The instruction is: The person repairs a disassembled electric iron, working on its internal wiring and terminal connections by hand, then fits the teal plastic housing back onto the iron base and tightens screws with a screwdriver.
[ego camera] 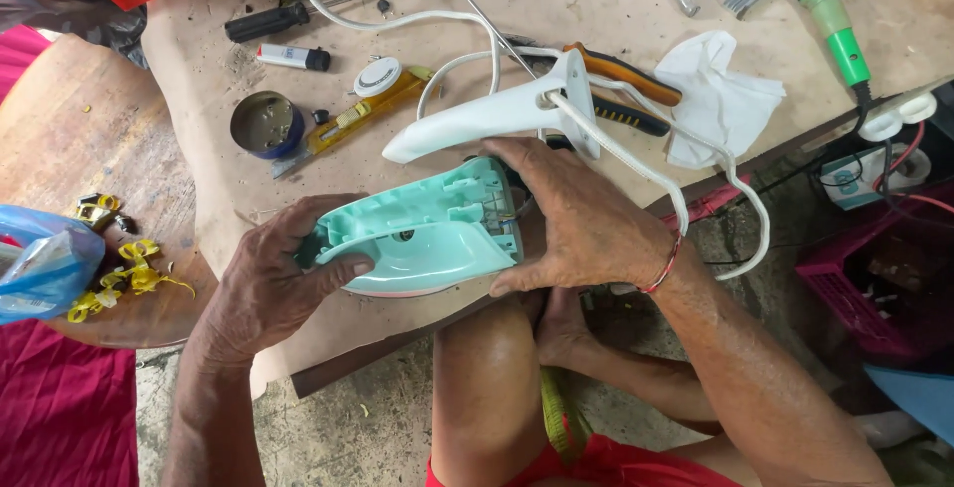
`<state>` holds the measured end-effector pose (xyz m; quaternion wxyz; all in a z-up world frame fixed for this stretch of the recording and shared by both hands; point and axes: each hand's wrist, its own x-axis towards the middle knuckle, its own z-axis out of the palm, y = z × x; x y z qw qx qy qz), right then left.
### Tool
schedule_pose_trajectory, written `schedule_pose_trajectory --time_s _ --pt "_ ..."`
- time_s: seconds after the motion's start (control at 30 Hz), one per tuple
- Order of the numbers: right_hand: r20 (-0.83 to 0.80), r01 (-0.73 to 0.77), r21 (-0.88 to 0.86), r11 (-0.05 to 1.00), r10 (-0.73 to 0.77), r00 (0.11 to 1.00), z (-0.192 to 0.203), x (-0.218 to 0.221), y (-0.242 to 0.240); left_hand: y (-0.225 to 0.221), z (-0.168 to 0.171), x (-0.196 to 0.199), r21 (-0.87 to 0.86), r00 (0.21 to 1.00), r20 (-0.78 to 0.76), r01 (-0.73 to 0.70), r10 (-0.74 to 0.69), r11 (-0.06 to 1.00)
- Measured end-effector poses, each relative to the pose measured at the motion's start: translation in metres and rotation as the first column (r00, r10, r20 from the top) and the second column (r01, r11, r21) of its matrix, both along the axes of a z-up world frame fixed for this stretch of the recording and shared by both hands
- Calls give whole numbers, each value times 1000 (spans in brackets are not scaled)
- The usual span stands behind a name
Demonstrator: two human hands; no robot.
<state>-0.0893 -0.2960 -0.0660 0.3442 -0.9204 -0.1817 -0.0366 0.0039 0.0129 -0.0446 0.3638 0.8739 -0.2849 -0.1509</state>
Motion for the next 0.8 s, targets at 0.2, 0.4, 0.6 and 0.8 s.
schedule_pose_trajectory --time_s 0.2,0.4,0.6,0.8 --pt "66 -6 -50 999 10 998 -2 4 2 4 -6 7 -67 995 -56 84 -88 994" --pt "-18 -24 -130 991 22 1000 1 6 2 8 -9 15 36 984 36 175 -176 984" --pt "-57 -36 -48 998 33 998 10 -17 4 7 -11 8 68 993 -44 108 -106 992" --pt "377 221 -112 969 -165 912 -14 -54 21 17 -18 1 20 994 10 105 -105 994"
